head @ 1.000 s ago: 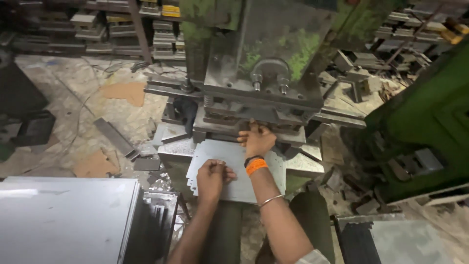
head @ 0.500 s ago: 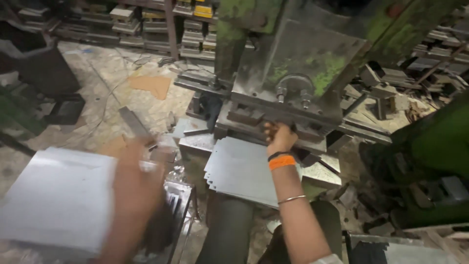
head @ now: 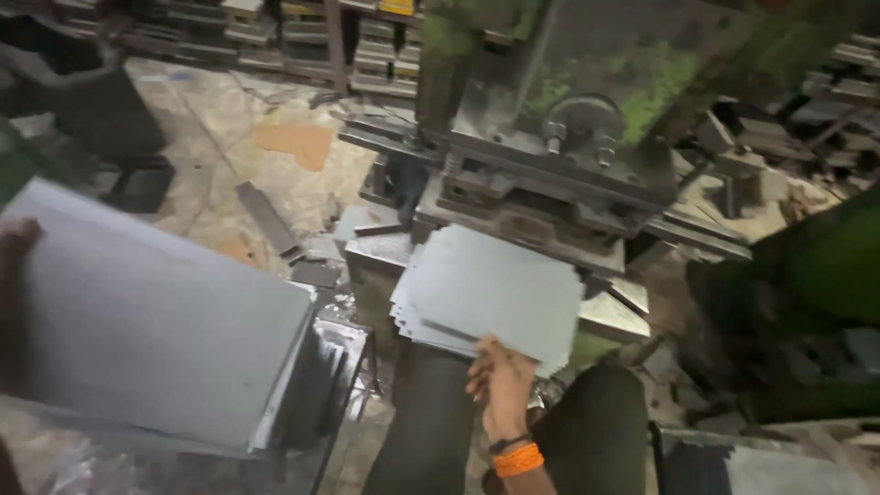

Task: Stamping metal sheets using an industrial press machine and stacking the results.

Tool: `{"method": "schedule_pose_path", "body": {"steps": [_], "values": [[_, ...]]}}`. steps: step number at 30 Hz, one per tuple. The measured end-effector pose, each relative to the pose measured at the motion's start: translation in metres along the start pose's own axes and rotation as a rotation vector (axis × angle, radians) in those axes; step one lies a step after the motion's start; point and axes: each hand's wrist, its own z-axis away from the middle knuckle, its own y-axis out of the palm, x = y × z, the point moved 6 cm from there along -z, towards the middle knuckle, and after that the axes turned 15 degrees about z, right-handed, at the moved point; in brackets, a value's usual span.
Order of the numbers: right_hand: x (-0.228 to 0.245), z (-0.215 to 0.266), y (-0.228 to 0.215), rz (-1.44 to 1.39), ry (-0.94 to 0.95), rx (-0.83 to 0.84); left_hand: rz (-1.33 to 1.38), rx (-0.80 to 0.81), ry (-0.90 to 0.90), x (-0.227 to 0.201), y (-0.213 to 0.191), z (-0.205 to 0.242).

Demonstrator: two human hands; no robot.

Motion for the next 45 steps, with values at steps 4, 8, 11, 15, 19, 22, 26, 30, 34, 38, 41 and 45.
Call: {"method": "schedule_pose_path", "body": {"steps": [4,8,11,15,19,22,26,30,34,38,41,45], "values": [[0.012,0.011,-0.007,0.253,0.075,0.133,-0.195,0.262,0.467,-0.115,0.126,0.048],[-0.039,-0.010,-0.024,0.087,0.128,0.198,-0.111,0.268,0.190,-0.151,0.267,0.198],[-0.023,0.006,-0.005,-0.338,-0.150,0.650,0.148,0.272,-0.047,-0.098,0.358,0.212],[0.032,0.001,0.009,-0.412,-0.226,0.551,0.300,0.243,-0.124,-0.029,0.435,0.181],[0.058,-0.040,0.016,-0.337,-0.222,0.237,0.326,0.247,-0.267,0.029,0.471,0.142],[0.083,-0.065,0.034,-0.286,-0.184,0.081,0.485,0.317,-0.462,0.023,0.463,0.153],[0.090,-0.117,0.063,-0.354,-0.083,-0.011,0.697,0.415,-0.686,0.021,0.461,0.188],[0.084,-0.194,0.084,-0.123,-0.026,-0.060,0.651,0.468,-0.734,0.044,0.478,0.207],[0.086,-0.216,0.090,0.059,0.100,-0.230,0.565,0.508,-0.666,0.044,0.481,0.224],[0.093,-0.206,0.083,0.096,0.103,-0.403,0.582,0.531,-0.558,0.053,0.485,0.227],[0.082,-0.220,0.080,0.114,0.084,-0.444,0.535,0.537,-0.518,0.052,0.481,0.227],[0.093,-0.180,0.073,0.113,0.081,-0.390,0.529,0.541,-0.494,0.036,0.476,0.233]]}}
